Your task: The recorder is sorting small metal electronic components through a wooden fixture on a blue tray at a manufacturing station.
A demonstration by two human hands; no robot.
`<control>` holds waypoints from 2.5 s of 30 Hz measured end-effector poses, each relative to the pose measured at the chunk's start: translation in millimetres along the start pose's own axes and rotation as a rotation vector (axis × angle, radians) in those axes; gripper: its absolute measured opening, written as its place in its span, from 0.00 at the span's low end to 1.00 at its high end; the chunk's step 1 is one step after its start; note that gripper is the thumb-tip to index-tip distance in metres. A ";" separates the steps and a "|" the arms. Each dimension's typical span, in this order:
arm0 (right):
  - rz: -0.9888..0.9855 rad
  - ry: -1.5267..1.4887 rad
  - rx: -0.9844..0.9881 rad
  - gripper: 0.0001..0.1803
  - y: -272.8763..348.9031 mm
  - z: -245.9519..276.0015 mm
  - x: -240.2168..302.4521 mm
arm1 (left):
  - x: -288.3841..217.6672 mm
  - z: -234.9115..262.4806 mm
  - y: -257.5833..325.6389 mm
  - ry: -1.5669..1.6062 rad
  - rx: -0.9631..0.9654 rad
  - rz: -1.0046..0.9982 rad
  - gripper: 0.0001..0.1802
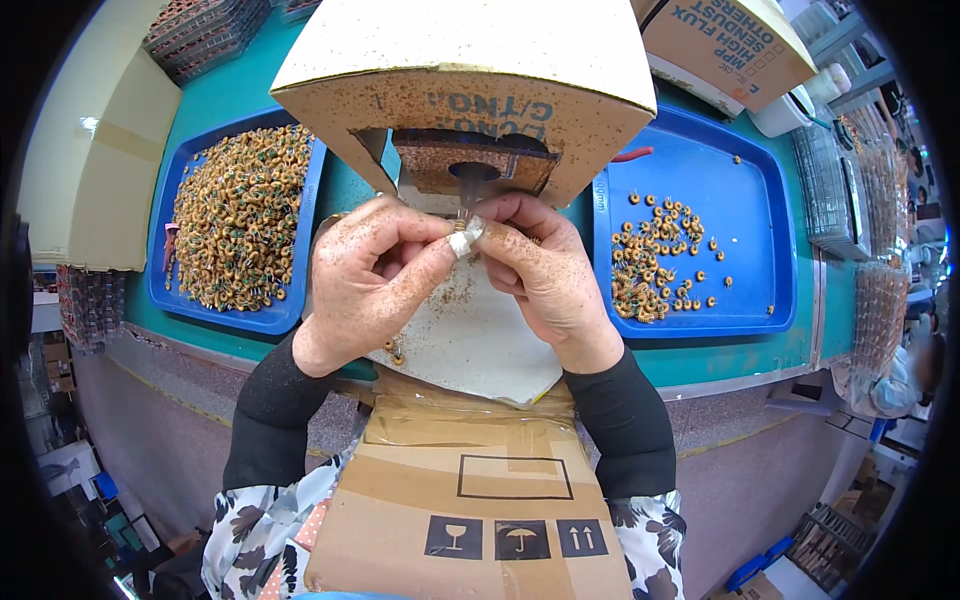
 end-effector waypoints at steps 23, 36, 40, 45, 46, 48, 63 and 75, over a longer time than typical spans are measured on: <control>0.053 -0.021 -0.043 0.07 -1.1 -2.6 -3.0 | 2.4 -4.2 -1.8 0.000 -0.022 0.053 0.05; -0.030 -0.008 0.000 0.12 -1.2 2.4 -6.6 | 18.3 -8.2 3.6 0.125 0.102 0.276 0.09; -0.084 -0.112 -0.041 0.15 -1.3 -6.4 -4.7 | 32.3 -5.1 4.8 0.884 0.161 0.489 0.15; -0.117 -0.248 -0.016 0.16 -2.3 6.1 -10.0 | 35.7 -2.9 5.2 1.033 0.309 0.538 0.20; -0.127 -0.273 -0.055 0.16 -2.2 7.5 -11.1 | 25.1 -6.3 4.0 0.676 0.277 0.493 0.16; -0.118 -0.257 -0.019 0.17 -4.1 6.1 -11.9 | 25.0 -7.9 6.7 0.353 0.276 0.284 0.14; -0.161 -0.128 0.010 0.17 -3.1 2.4 -13.4 | 26.6 -9.9 7.1 -0.099 0.198 0.017 0.08; -0.138 -0.063 0.036 0.11 -3.8 14.3 -9.4 | 32.2 -5.0 6.6 -0.082 0.246 0.237 0.11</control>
Point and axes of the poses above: each hand's wrist, its own y-axis away from the middle knuckle, its own z-axis out of the back of the hand, x = y × z, the point moved 1 cm from there along -y, towards the middle knuckle, and after that the axes turned 10 degrees about -y, right-handed, at the moved point
